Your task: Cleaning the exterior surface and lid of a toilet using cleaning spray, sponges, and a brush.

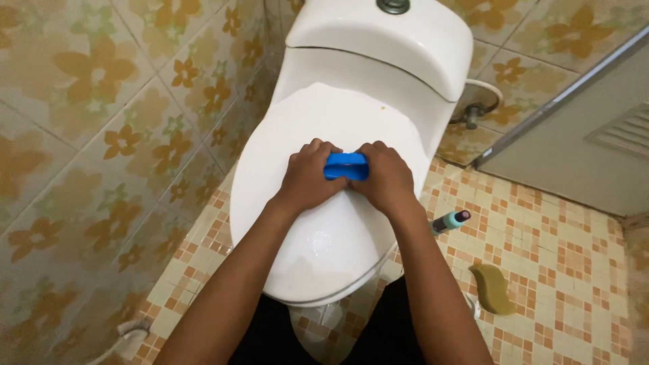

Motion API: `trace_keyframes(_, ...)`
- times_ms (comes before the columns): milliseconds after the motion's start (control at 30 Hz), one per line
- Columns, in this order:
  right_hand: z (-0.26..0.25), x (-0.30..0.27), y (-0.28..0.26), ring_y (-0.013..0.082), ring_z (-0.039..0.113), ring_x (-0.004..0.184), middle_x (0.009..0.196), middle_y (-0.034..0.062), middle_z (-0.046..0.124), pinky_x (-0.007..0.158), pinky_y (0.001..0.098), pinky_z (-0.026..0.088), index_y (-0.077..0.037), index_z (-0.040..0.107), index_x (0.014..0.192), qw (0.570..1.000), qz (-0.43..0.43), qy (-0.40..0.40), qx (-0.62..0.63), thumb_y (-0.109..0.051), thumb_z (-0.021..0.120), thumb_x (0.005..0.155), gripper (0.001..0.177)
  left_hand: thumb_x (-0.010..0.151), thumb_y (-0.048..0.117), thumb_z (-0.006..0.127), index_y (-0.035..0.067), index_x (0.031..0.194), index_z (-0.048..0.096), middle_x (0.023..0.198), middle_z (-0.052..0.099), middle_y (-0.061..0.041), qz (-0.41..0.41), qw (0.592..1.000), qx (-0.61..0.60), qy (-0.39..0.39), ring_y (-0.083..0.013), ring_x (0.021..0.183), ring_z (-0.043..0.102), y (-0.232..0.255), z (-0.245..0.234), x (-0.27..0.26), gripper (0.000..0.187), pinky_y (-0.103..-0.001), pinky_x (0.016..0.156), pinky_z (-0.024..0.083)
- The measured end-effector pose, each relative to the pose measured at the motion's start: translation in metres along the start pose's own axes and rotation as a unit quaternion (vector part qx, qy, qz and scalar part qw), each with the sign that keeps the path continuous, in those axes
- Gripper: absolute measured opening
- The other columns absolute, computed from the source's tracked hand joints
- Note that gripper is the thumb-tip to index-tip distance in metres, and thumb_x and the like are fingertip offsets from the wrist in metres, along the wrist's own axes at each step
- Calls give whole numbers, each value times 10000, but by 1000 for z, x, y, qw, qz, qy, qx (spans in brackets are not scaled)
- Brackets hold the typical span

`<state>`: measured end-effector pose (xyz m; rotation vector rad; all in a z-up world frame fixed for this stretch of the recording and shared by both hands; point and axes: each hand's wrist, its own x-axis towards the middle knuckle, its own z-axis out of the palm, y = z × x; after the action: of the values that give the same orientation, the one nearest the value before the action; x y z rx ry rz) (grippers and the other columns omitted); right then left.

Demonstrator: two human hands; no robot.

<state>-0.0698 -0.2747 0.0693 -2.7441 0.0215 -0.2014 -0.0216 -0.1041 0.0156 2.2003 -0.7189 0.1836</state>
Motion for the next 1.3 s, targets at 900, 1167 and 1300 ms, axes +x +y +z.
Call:
trace_keyframes(900, -4, 23, 10, 303, 632, 948, 1022, 86, 652, 825, 446, 528, -119, 679, 1040, 999, 8, -30, -25, -258, 919, 675, 458, 730, 292, 832, 88, 1156, 679, 1110, 640, -106, -16, 1000, 7, -2, -311, 1064, 631, 0, 7, 18, 497, -454, 922, 501)
trace_keyframes(1167, -3, -58, 13, 320, 614, 1015, 1051, 80, 651, 828, 449, 536, -129, 680, 1083, 1000, -2, -9, 17, -232, 877, 701, 442, 700, 289, 848, 80, 1169, 671, 1122, 625, -103, 13, 1000, 2, -20, -307, 1068, 610, 37, 7, -39, 543, -463, 950, 450)
trace_keyframes(1300, -8, -82, 15, 318, 616, 998, 1041, 76, 648, 816, 450, 530, -138, 679, 1112, 999, 20, -8, 31, -251, 877, 692, 478, 681, 283, 847, 88, 1159, 676, 1088, 612, -92, 17, 998, -15, -51, -297, 1046, 600, 49, 11, -46, 543, -461, 950, 428)
